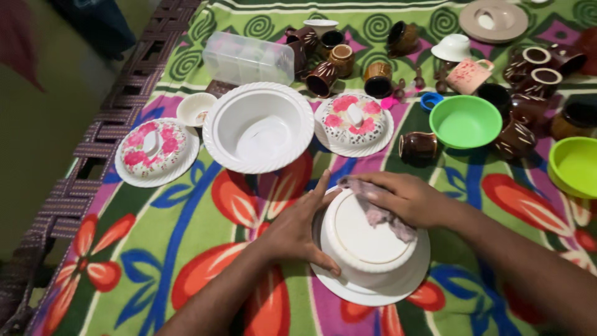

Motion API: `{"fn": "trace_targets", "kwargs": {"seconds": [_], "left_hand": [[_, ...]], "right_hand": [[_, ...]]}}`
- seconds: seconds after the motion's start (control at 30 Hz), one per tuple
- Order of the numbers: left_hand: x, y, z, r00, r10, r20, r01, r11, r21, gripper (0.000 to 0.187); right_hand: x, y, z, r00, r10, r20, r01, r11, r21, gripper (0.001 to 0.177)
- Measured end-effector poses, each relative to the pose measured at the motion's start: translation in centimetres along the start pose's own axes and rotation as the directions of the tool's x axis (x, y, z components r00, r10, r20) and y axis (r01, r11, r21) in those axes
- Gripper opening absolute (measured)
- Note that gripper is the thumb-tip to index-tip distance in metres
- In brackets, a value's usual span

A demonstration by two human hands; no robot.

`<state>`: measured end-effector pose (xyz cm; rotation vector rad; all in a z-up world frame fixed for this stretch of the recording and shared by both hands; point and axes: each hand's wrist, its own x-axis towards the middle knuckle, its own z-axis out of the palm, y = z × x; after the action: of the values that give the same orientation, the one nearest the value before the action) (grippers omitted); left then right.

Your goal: The person wipes the surfaces of two white bowls and a white plate with a cloth, handling each item one at a time and turning them over to wipe all sides.

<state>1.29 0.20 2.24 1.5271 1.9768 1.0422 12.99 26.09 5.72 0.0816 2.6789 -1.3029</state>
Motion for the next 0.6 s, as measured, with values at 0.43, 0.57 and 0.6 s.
{"fn": "trace_targets", "kwargs": {"seconds": [0.43, 0.57, 0.6], "left_hand": [[-0.3, 0.3, 0.0, 0.999, 0.042, 0.008, -0.042, 0.995, 0.09, 0.15], [0.0, 2.0, -1.2, 0.997, -0.014, 0.073, 0.012, 0.999, 0.034, 0.157], [0.0, 2.6, -1.6, 0.995, 0.043, 0.092, -0.047, 0.998, 0.042, 0.158]], "right_hand": [[-15.7, 3.6, 7.5, 0.802, -0.535, -0.267, 0.303, 0.749, -0.59, 0.065], [-16.4, 4.7, 5.0, 0.903, -0.187, -0.388, 0.087, 0.961, -0.261, 0.067], [-16.4, 5.1, 4.7, 0.866, 0.32, -0.383, -0.305, 0.947, 0.102, 0.076]]}}
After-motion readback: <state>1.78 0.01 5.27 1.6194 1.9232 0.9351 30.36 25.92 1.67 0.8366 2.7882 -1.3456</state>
